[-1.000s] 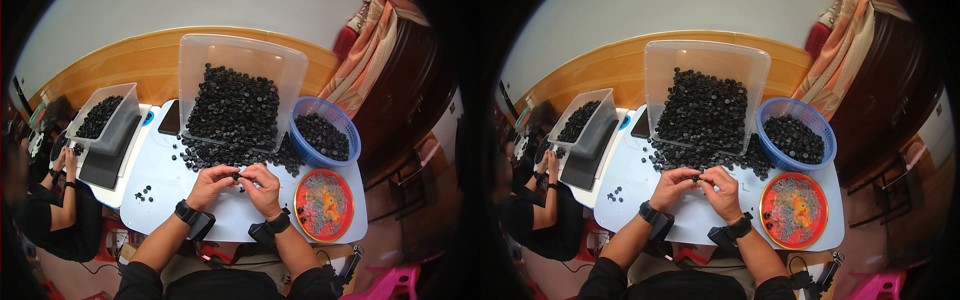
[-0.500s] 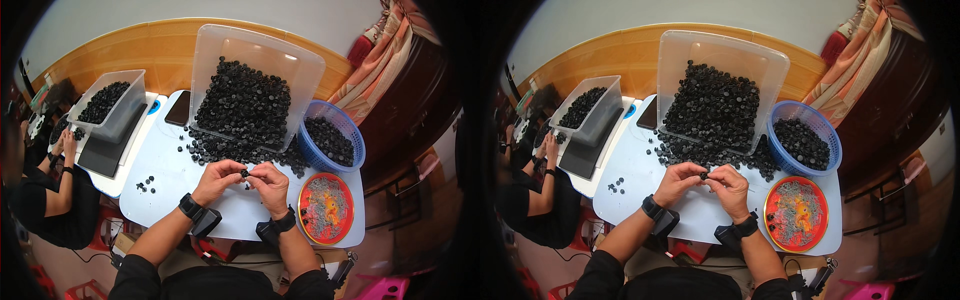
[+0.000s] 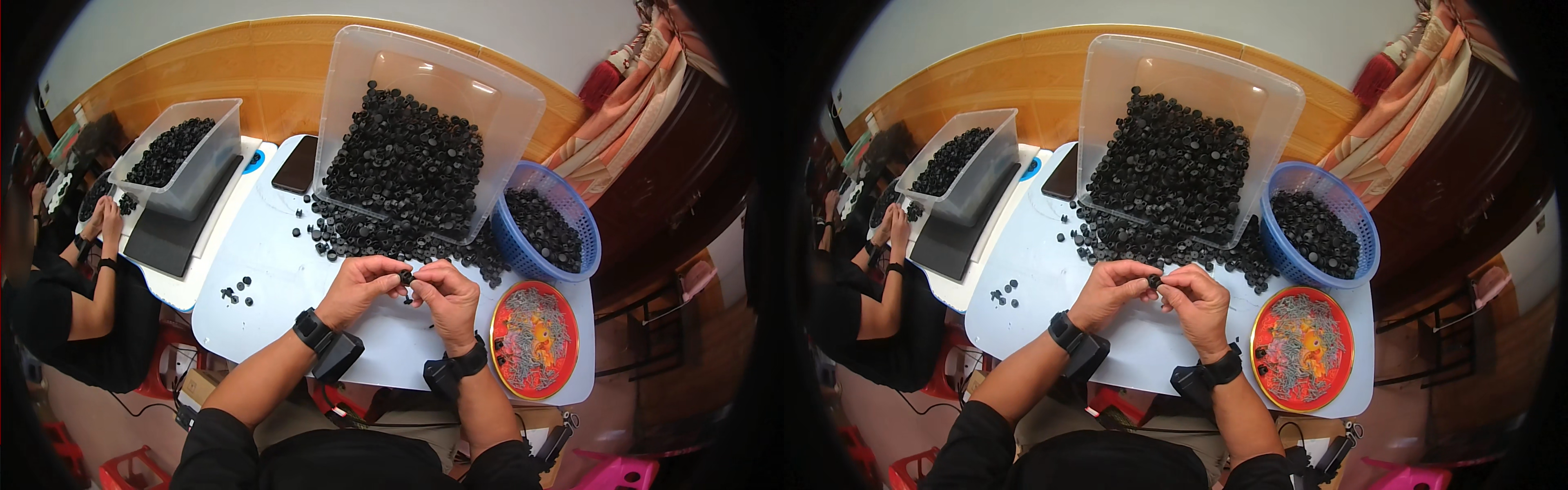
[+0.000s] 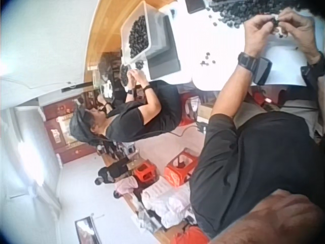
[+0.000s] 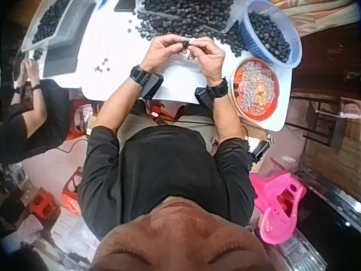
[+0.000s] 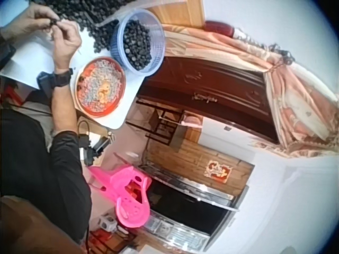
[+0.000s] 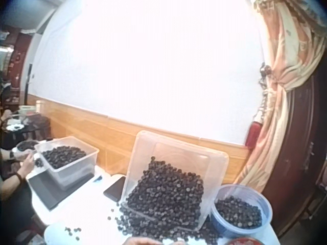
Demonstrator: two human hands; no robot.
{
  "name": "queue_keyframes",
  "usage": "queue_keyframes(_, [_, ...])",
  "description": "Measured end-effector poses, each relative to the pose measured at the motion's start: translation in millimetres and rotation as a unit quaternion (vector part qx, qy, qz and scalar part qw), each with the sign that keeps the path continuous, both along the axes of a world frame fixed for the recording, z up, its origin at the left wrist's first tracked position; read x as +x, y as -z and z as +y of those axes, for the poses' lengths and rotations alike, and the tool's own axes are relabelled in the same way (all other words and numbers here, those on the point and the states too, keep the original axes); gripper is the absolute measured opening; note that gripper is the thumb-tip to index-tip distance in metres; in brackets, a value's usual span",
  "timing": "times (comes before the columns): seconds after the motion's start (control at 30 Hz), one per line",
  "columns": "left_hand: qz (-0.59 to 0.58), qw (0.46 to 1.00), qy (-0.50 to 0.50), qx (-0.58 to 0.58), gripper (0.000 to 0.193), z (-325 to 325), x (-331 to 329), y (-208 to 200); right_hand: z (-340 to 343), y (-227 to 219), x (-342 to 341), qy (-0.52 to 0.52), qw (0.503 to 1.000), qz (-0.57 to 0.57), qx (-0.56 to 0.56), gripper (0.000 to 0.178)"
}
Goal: Assembling small black plastic parts by hand at a workbench.
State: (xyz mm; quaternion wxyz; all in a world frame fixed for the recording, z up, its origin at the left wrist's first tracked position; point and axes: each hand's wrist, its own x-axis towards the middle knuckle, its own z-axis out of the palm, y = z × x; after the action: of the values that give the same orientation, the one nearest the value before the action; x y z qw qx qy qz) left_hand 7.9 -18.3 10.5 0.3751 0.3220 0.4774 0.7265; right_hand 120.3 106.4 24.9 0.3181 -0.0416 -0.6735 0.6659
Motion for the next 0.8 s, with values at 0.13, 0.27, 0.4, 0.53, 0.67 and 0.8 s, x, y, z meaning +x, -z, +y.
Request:
queue_keyframes(0.13, [0.021,1.000,-0.006,-0.004,0.020,0.8,1.0,-2.3,0.1,1.0,-0.2,-0.003,1.000,-0.009,-0.021,0.009])
queue_keyframes(0.27, [0.069,0.997,-0.026,0.007,0.020,0.9,1.0,-1.9,1.5,2.5,-1.7,-0.009,1.000,-0.012,-0.013,0.009])
queue_keyframes(0.4, [0.092,0.995,-0.037,0.012,0.020,0.9,2.1,-4.0,1.2,2.9,-2.3,-0.011,1.000,-0.017,-0.019,0.009])
queue_keyframes(0.53, [0.120,0.992,-0.046,0.018,0.020,0.3,1.2,-4.0,-0.3,1.9,-2.7,-0.006,1.000,-0.019,-0.011,0.009])
queue_keyframes(0.67, [0.087,0.995,-0.043,0.018,0.021,1.1,1.9,-3.1,0.3,4.5,-3.0,-0.007,0.999,-0.019,-0.027,0.009])
queue_keyframes(0.8, [0.047,0.998,-0.039,0.022,0.021,0.9,2.5,-2.5,-0.6,4.7,-3.7,-0.007,0.999,-0.018,-0.050,0.009])
